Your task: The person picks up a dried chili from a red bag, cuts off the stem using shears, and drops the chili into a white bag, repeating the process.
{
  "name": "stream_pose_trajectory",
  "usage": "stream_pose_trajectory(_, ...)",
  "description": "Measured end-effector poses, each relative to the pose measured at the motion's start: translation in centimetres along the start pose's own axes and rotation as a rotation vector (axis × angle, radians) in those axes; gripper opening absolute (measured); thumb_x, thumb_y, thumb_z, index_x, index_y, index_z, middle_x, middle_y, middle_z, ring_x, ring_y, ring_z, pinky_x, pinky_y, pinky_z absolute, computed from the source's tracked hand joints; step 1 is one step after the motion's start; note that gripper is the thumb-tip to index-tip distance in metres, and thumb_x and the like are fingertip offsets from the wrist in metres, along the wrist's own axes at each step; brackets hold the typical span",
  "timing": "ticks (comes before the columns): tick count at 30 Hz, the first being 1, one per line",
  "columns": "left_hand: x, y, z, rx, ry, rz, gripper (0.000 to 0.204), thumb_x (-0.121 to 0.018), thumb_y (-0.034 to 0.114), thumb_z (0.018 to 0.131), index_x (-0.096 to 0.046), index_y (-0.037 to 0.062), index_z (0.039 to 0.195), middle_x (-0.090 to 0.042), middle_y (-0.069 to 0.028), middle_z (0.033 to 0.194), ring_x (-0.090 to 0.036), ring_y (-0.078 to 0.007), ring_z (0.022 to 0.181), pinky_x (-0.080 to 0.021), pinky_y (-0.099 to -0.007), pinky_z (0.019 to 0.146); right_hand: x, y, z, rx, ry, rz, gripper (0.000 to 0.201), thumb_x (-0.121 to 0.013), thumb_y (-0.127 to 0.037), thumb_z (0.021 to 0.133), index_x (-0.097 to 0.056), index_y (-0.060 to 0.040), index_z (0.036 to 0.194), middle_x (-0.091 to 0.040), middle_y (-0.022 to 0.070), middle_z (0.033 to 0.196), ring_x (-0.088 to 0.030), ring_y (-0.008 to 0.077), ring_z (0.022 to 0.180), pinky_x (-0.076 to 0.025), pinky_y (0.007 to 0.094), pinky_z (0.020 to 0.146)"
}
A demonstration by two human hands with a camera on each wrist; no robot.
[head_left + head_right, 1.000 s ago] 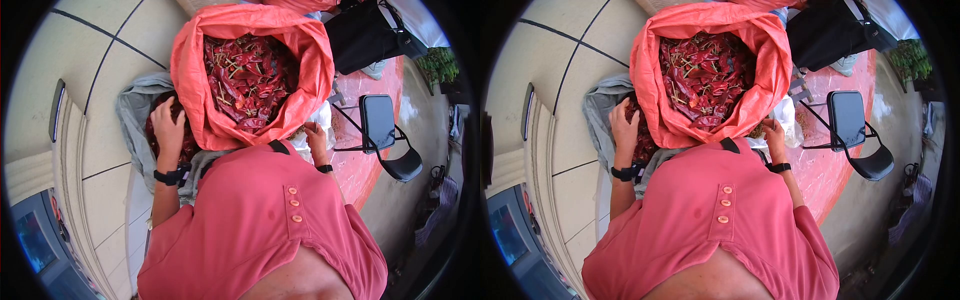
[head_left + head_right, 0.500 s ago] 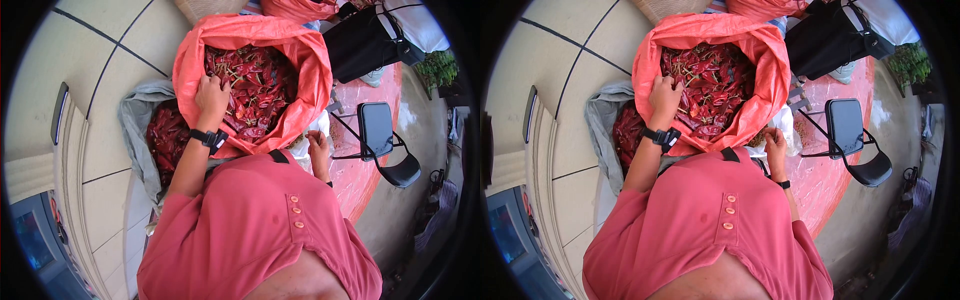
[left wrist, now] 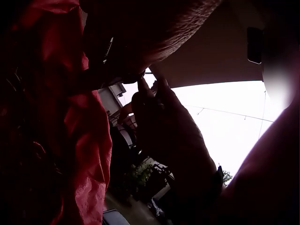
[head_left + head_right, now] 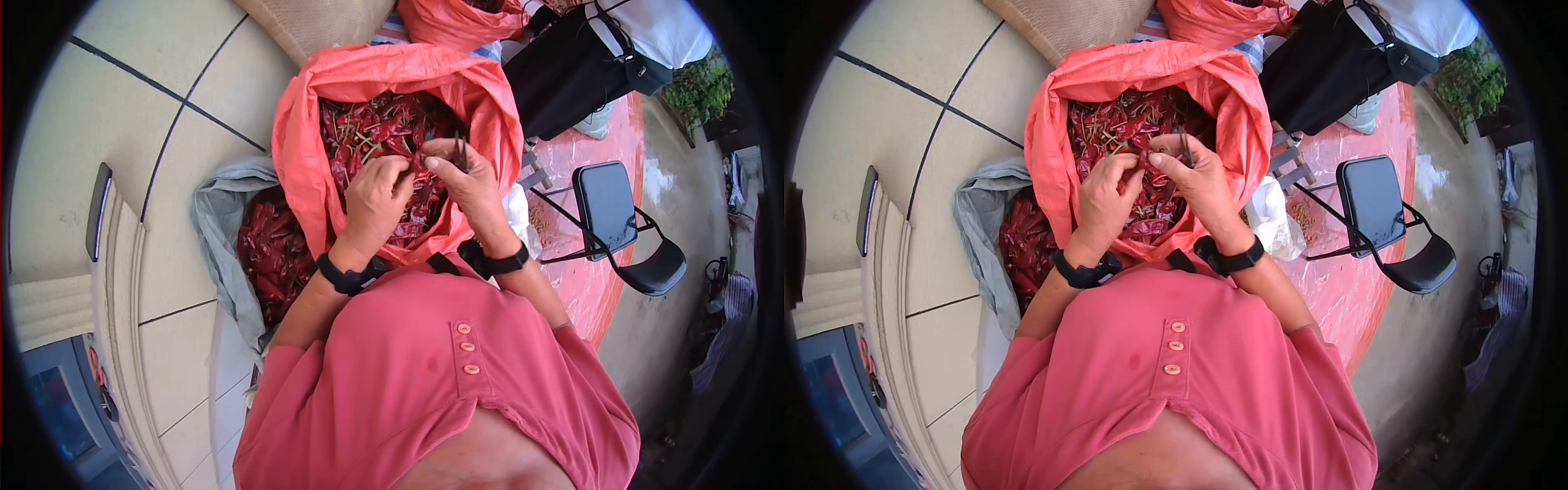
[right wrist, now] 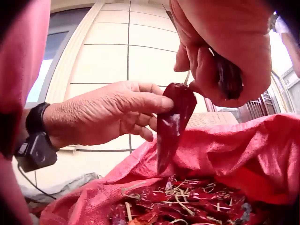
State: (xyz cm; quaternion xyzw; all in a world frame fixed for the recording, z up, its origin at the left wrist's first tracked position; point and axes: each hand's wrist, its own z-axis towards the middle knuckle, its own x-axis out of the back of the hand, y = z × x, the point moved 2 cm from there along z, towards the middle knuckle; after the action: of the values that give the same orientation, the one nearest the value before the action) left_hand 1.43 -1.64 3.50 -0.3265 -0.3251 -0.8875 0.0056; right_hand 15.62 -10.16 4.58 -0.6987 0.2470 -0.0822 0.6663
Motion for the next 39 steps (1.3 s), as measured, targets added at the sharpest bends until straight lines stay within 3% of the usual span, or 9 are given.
stream_pose_trajectory(3,0.2,0.5,-0.1,-0.061,-0.051,0.057,0.028,-0.072,0.007,0.078,-0.056,0.0038,0.101,-0.065,-0.0106,0.102,-0.062,-0.0318,0.093,-0.05,-0.0384,0.082,-0.2,1.8,0.4,0.174,0.037,-0.141,0.012,-0.067,-0.007,0.089,-0.068,-0.0025,0.1,-0.06,-0.0008,0.09,-0.054,0.0052,0.078,-0.045,0.0216,0.064)
stream_pose_trajectory(7,0.5,0.6,0.2,0.259,-0.285,-0.417,0.058,-0.076,0.014,0.078,-0.048,0.0013,0.128,-0.057,-0.015,0.128,-0.057,-0.0274,0.115,-0.045,-0.0383,0.094,-0.1,1.9,-0.1,0.376,-0.013,-0.301,0.011,-0.068,-0.002,0.086,-0.069,-0.0037,0.097,-0.059,0.0026,0.092,-0.057,0.0107,0.082,-0.047,0.0254,0.067)
stream_pose_trajectory(11,-0.4,-1.2,0.7,0.441,-0.645,-0.527,0.04,-0.066,0.024,0.091,-0.056,-0.001,0.12,-0.068,-0.0113,0.097,-0.065,-0.0174,0.088,-0.051,-0.0317,0.077,-1.1,-0.5,-1.0,0.583,-0.011,-0.586,0.013,-0.067,0.002,0.084,-0.068,-0.0041,0.095,-0.059,0.0061,0.093,-0.061,0.0169,0.082,-0.05,0.0282,0.069)
stream_pose_trajectory(12,0.3,0.1,1.2,0.481,-0.636,-0.64,0.031,-0.06,0.026,0.095,-0.06,-0.0013,0.11,-0.064,-0.0036,0.076,-0.061,-0.0143,0.068,-0.049,-0.0305,0.063,-1.2,-0.7,-1.4,0.559,-0.024,-0.547,0.014,-0.068,0.003,0.082,-0.066,-0.0023,0.095,-0.06,0.0072,0.092,-0.061,0.0196,0.085,-0.048,0.0251,0.073)
stream_pose_trajectory(16,-1.1,0.3,0.2,0.31,-0.538,-0.439,0.031,-0.057,0.027,0.096,-0.057,-0.0035,0.095,-0.058,-0.0115,0.067,-0.059,-0.0187,0.061,-0.045,-0.0351,0.056,-0.8,-0.5,-1.5,0.798,-0.007,-0.839,0.012,-0.067,0.0,0.086,-0.063,-0.0039,0.097,-0.061,0.0036,0.086,-0.059,0.0151,0.071,-0.047,0.0243,0.06)
stream_pose_trajectory(20,-1.3,0.8,-0.3,0.201,-0.504,-0.337,0.035,-0.056,0.031,0.096,-0.057,-0.0041,0.093,-0.06,-0.0207,0.071,-0.061,-0.0379,0.066,-0.046,-0.0413,0.058,-0.6,0.5,-2.3,-0.017,0.043,0.078,0.007,-0.058,-0.013,0.097,-0.059,-0.0065,0.095,-0.055,-0.0028,0.076,-0.04,0.0038,0.051,-0.029,0.0206,0.045)
stream_pose_trajectory(32,-0.9,0.6,-1.2,0.062,-0.478,-0.341,0.031,-0.059,0.027,0.095,-0.06,-0.0031,0.104,-0.064,-0.0198,0.082,-0.065,-0.0346,0.075,-0.049,-0.0398,0.063,1.3,3.0,-1.7,-0.544,-0.25,1.122,0.012,-0.056,-0.018,0.098,-0.059,-0.0069,0.101,-0.056,-0.0018,0.083,-0.033,0.0,0.047,-0.028,0.0178,0.043)
stream_pose_trajectory(35,-0.9,0.6,-1.9,0.027,-0.581,-0.214,0.025,-0.059,0.022,0.094,-0.06,-0.0017,0.103,-0.065,-0.02,0.091,-0.066,-0.0327,0.085,-0.05,-0.0386,0.069,1.4,1.9,-2.0,-0.382,-0.241,0.805,0.012,-0.056,-0.017,0.098,-0.059,-0.0065,0.103,-0.057,-0.0009,0.088,-0.034,0.0001,0.047,-0.028,0.018,0.043)
stream_pose_trajectory(39,2.4,0.8,-2.6,0.269,-0.506,-0.361,0.023,-0.061,0.022,0.092,-0.06,0.0021,0.104,-0.065,-0.0198,0.092,-0.065,-0.0336,0.086,-0.05,-0.0392,0.072,3.5,0.8,-3.5,-0.135,0.116,0.057,0.017,-0.063,-0.016,0.092,-0.06,-0.0045,0.105,-0.058,-0.0009,0.079,-0.042,0.0023,0.05,-0.03,0.0182,0.043)
